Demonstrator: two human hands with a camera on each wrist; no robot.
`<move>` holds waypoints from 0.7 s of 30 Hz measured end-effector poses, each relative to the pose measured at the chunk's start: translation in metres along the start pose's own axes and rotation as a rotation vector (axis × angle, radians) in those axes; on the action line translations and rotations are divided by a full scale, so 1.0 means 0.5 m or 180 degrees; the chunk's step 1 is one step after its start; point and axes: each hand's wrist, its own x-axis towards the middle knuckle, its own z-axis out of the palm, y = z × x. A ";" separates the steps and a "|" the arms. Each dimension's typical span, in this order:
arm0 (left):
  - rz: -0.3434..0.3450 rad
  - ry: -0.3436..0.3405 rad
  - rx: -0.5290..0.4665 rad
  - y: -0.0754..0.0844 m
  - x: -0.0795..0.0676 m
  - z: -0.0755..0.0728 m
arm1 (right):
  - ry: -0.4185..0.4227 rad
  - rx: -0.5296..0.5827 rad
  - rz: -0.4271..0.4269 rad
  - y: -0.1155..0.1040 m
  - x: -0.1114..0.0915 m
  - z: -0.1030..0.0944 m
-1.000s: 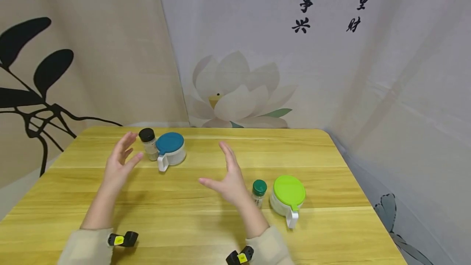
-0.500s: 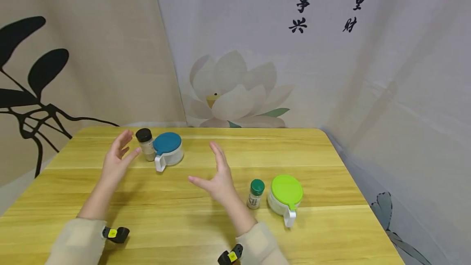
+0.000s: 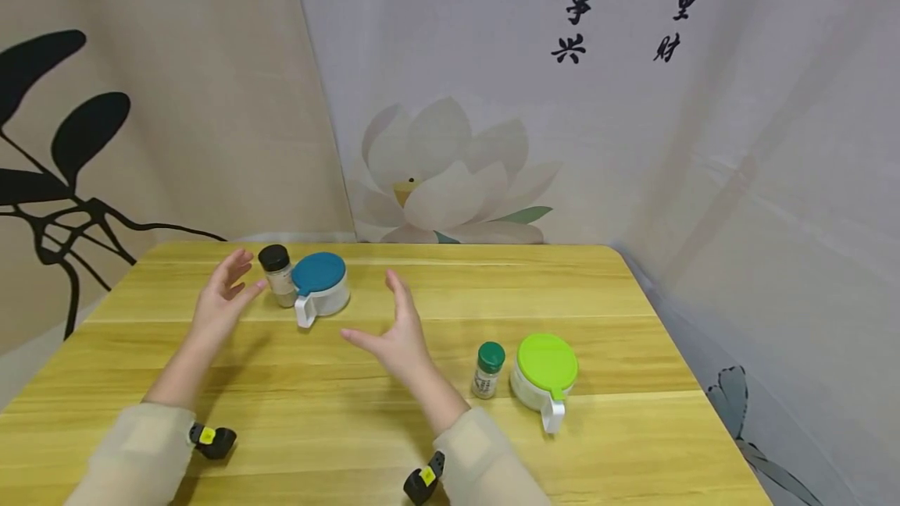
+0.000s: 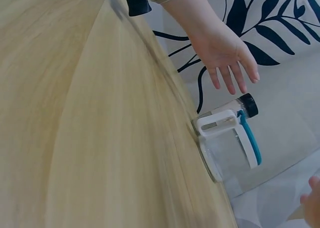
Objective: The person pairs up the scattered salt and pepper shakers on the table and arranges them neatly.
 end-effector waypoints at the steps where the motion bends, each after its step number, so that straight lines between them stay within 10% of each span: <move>1: 0.0000 -0.0007 -0.0002 -0.001 0.001 0.000 | -0.0002 -0.0004 0.0010 0.001 0.003 0.003; 21: -0.0065 -0.0146 -0.0071 0.029 0.001 -0.006 | 0.0036 -0.0019 0.0302 0.024 0.042 0.046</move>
